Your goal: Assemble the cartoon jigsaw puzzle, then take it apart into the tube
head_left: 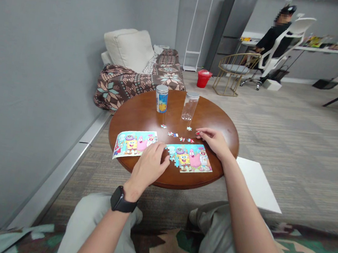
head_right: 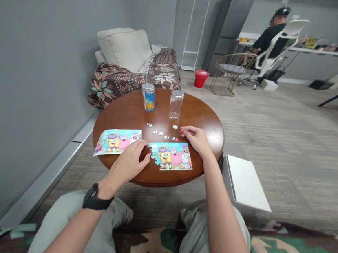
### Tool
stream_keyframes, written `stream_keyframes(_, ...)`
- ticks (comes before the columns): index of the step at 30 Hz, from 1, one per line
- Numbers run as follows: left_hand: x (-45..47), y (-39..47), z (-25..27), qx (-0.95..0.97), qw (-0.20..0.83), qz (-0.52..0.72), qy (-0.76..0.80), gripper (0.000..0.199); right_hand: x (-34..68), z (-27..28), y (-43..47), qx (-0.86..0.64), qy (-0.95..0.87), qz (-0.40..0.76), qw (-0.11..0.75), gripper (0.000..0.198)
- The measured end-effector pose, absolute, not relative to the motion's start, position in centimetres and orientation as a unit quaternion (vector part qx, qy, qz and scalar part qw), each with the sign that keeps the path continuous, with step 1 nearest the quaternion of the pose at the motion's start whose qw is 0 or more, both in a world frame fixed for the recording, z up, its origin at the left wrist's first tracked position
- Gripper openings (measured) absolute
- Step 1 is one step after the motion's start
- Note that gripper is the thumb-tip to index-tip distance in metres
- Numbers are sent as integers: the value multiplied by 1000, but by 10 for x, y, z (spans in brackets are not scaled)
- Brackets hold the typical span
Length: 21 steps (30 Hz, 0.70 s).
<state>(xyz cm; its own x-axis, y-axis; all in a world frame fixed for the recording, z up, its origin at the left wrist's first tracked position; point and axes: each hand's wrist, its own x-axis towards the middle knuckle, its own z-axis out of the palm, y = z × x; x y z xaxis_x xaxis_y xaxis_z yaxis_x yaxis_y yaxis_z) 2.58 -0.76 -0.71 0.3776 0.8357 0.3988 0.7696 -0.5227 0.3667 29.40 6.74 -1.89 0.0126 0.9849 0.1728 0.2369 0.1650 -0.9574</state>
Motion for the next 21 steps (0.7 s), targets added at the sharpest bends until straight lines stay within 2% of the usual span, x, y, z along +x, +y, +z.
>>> stream_keyframes(6, 26, -7, -7, 828, 67, 278, 483, 17, 293, -20, 68, -523, -575, 400, 486, 28)
stream_keyframes(11, 25, -7, -9, 828, 64, 281, 480, 18, 294, -15, 66, -544, -619, 334, 457, 19)
stream_keyframes(17, 25, -7, -9, 830, 60, 279, 480, 18, 292, -13, 64, -544, -611, 349, 457, 28)
stream_keyframes(21, 25, -7, -9, 829, 58, 281, 480, 19, 291, -11, 63, -550, -627, 331, 442, 21)
